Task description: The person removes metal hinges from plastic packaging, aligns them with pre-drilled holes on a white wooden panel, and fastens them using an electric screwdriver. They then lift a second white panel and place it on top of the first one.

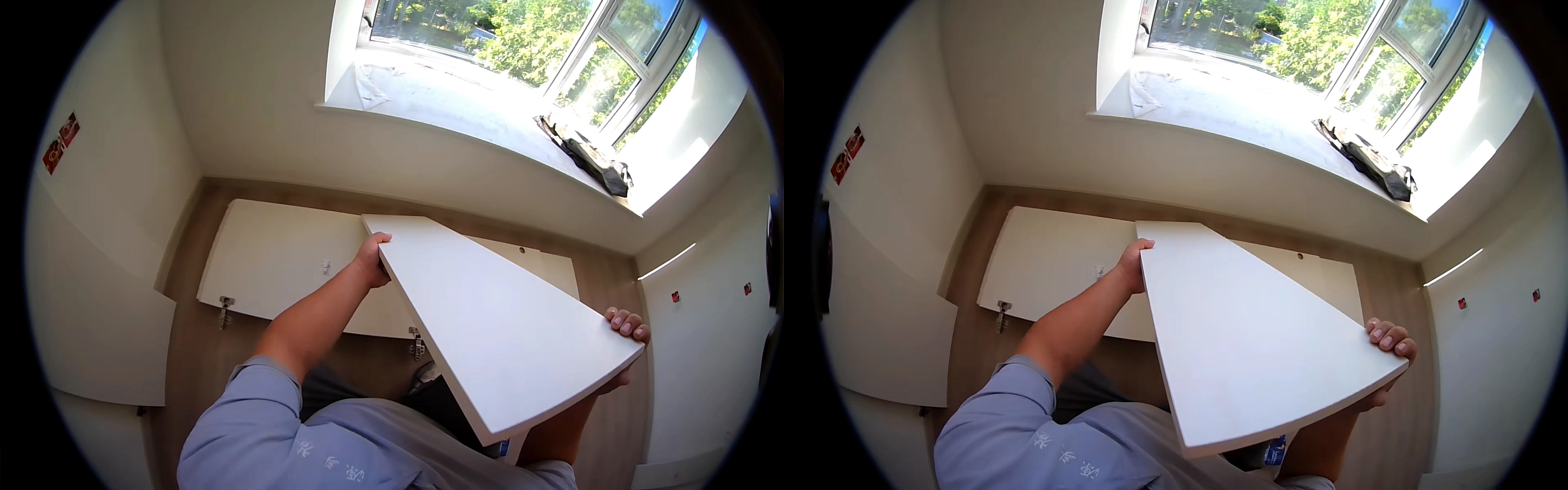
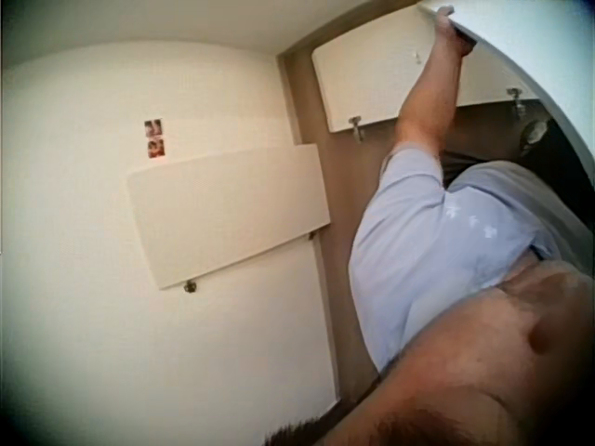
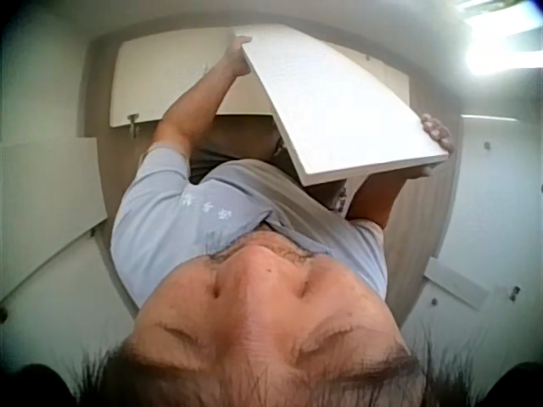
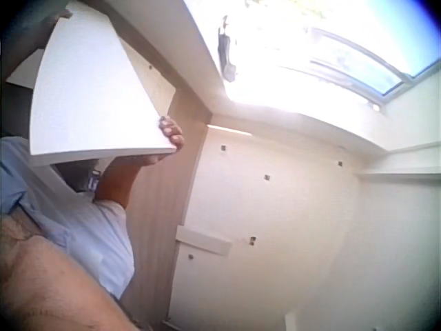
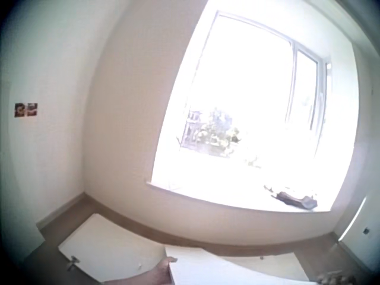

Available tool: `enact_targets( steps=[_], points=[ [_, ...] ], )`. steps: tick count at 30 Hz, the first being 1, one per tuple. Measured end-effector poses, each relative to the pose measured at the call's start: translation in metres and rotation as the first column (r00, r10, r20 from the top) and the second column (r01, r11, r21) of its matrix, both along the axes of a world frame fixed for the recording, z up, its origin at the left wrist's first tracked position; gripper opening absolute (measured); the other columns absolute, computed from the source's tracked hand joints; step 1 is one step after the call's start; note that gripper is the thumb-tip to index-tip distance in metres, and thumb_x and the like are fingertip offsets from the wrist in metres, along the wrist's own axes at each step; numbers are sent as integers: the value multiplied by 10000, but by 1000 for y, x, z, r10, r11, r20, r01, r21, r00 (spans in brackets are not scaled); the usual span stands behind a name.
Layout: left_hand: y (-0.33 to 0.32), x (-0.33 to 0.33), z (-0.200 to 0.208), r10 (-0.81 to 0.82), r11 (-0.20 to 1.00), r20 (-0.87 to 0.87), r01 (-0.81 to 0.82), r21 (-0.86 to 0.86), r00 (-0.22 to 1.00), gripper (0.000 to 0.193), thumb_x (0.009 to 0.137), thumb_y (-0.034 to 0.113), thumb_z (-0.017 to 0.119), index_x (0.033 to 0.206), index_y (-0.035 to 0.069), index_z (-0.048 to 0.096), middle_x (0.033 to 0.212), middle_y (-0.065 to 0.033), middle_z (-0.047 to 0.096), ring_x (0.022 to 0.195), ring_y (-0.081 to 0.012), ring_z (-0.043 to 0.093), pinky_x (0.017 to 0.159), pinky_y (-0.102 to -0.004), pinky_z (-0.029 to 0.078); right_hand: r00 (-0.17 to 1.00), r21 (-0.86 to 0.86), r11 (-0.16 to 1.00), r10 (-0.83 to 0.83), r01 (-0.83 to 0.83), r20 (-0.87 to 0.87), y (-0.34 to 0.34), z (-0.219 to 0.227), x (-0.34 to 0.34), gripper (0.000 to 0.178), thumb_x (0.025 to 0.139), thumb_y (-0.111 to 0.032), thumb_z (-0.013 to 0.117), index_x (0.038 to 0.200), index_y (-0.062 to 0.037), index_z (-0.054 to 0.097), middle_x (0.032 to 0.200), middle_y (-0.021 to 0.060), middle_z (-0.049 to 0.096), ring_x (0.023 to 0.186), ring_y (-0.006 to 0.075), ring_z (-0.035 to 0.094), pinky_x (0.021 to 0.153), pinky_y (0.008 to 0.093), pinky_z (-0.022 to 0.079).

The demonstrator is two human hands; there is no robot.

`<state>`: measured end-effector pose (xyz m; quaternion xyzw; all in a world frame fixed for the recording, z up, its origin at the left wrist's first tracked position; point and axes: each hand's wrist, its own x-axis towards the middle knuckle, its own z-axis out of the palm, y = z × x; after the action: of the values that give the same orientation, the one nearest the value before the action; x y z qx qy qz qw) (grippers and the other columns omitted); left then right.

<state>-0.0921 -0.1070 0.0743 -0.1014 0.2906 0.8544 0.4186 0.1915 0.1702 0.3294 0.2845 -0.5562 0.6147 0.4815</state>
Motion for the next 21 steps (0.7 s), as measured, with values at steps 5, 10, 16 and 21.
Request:
enact_targets(
  steps=[5, 10, 16, 21],
  points=[
    [-22, -74, 18, 71, 991, -41, -75, -109, 997, 138, 805, 266, 590, 740, 201, 487, 697, 48, 491, 606, -116, 482, 585, -272, 466, 993, 58, 998, 1, -8, 115, -5, 21, -68, 417, 872, -138, 817, 1180, -81, 541, 1073, 88, 629, 1016, 210, 620, 937, 351, 517],
    [-4, -84, 88, 89, 954, 33, -76, -290, 995, 338, 898, 345, 576, 646, 230, 382, 562, 102, 327, 467, -51, 247, 441, -188, 233, 979, 4, 1000, 2, -2, 202, -6, 69, -145, 471, 877, -62, 806, 1252, -22, 524, 1133, 98, 628, 1061, 182, 601, 955, 331, 505],
    [1, -128, 131, -31, 893, -73, -5, -449, 997, 363, 952, 465, 487, 708, 201, 437, 578, 78, 302, 487, -56, 224, 440, -203, 209, 947, -27, 1000, 24, -16, 321, 6, 132, -256, 503, 883, -91, 811, 1264, 51, 515, 1152, 134, 652, 1073, 211, 621, 954, 315, 511],
    [6, -166, 134, -87, 854, -55, 46, -519, 995, 457, 938, 601, 490, 751, 184, 486, 589, 72, 319, 490, -51, 220, 444, -205, 201, 920, 11, 997, 69, -79, 386, 23, 154, -332, 542, 869, -124, 831, 1268, 63, 516, 1122, 155, 676, 1023, 228, 653, 913, 327, 535]
  ],
)
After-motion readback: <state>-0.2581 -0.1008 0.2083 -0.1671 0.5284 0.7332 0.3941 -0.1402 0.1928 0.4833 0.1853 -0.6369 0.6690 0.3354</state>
